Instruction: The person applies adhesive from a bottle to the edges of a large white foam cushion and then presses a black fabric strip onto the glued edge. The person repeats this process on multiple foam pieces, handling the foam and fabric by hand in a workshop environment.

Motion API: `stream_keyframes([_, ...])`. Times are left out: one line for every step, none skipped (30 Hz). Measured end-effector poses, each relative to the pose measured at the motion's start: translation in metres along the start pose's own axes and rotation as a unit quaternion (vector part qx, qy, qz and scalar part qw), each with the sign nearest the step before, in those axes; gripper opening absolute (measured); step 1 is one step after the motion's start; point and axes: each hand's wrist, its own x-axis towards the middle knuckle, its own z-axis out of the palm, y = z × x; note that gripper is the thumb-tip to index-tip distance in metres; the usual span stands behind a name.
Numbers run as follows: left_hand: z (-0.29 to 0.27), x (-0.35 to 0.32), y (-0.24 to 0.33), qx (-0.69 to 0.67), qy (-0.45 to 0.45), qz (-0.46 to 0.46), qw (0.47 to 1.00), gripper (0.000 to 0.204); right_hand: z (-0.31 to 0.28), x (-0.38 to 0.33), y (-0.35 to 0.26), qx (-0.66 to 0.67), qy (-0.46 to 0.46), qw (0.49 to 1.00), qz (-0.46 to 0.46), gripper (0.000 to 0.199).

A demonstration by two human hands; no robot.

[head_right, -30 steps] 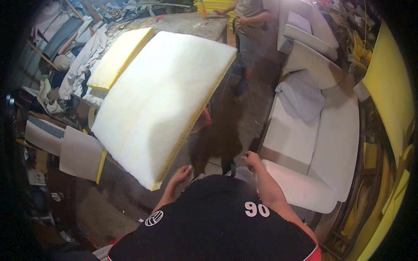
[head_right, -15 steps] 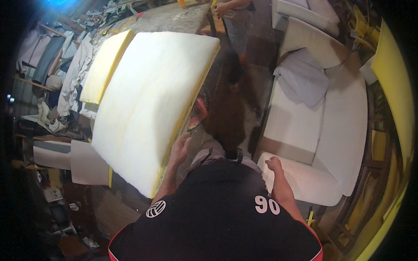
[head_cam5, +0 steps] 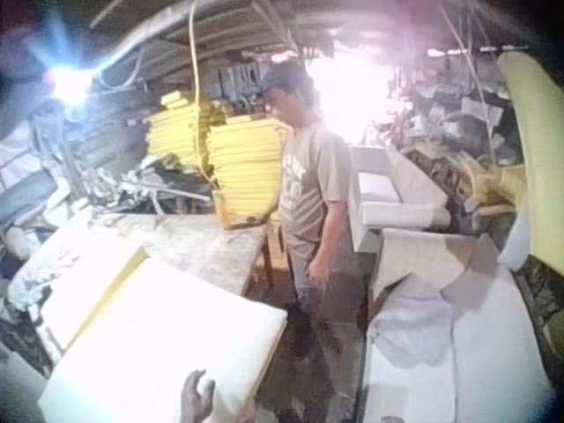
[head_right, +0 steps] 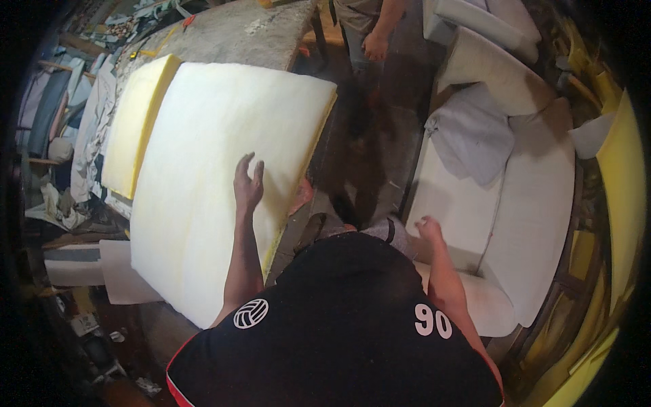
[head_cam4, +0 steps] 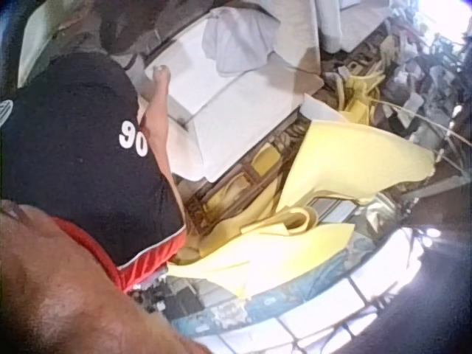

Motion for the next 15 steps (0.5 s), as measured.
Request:
stream_keyframes([0.008, 0.021, -0.007, 0.026, -0.002, 0.002, 1.0, 0.05, -0.014, 0.016, -0.011, 0.009, 0.011, 1.0, 0.007, 0.053])
stream_keyframes([0.014, 0.037, -0.014, 0.052, -0.006, 0.004, 0.999, 0.053, -0.031, 0.025, -0.023, 0.019, 0.02, 1.0, 0.015, 0.053])
stream_keyframes([0.017, 0.055, -0.02, 0.088, -0.017, -0.019, 0.996, 0.059, -0.043, 0.031, -0.037, 0.03, 0.012, 0.999, 0.013, 0.053])
stream_keyframes([0.021, 0.077, -0.023, 0.122, -0.023, -0.038, 0.992, 0.065, -0.054, 0.042, -0.053, 0.042, 0.01, 0.999, 0.009, 0.052])
stream_keyframes([0.025, 0.094, -0.027, 0.156, -0.029, -0.058, 0.986, 0.072, -0.06, 0.053, -0.066, 0.053, 0.007, 0.999, 0.004, 0.052])
stream_keyframes([0.028, 0.113, -0.018, 0.18, -0.041, -0.1, 0.978, 0.078, -0.065, 0.066, -0.073, 0.05, 0.004, 0.999, -0.006, 0.052])
stream_keyframes([0.025, 0.127, -0.007, 0.207, -0.056, -0.145, 0.966, 0.083, -0.06, 0.076, -0.077, 0.045, -0.005, 0.999, -0.015, 0.052])
stream_keyframes([0.026, 0.14, -0.001, 0.234, -0.071, -0.191, 0.951, 0.09, -0.059, 0.088, -0.08, 0.039, -0.014, 0.999, -0.024, 0.052])
stream_keyframes([0.024, 0.148, -0.009, 0.215, -0.096, -0.239, 0.942, 0.102, -0.058, 0.098, -0.087, 0.019, -0.034, 0.999, -0.03, 0.052])
stream_keyframes([0.024, 0.149, -0.019, 0.2, -0.097, -0.236, 0.946, 0.104, -0.056, 0.111, -0.096, 0.0, -0.057, 0.998, -0.035, 0.052])
stream_keyframes([0.023, 0.146, -0.028, 0.185, -0.097, -0.234, 0.95, 0.106, -0.055, 0.123, -0.104, -0.021, -0.081, 0.996, -0.041, 0.052])
stream_keyframes([0.019, 0.147, -0.034, 0.169, -0.09, -0.23, 0.954, 0.108, -0.056, 0.136, -0.115, -0.031, -0.101, 0.993, -0.049, 0.05])
stream_keyframes([0.015, 0.149, -0.034, 0.152, -0.086, -0.226, 0.958, 0.11, -0.056, 0.152, -0.125, -0.041, -0.122, 0.99, -0.057, 0.048])
stream_keyframes([0.012, 0.149, -0.032, 0.127, -0.081, -0.261, 0.953, 0.11, -0.057, 0.167, -0.135, -0.053, -0.143, 0.986, -0.067, 0.045])
stream_keyframes([0.012, 0.162, -0.022, 0.104, -0.08, -0.284, 0.95, 0.109, -0.055, 0.182, -0.138, -0.064, -0.143, 0.985, -0.077, 0.043])
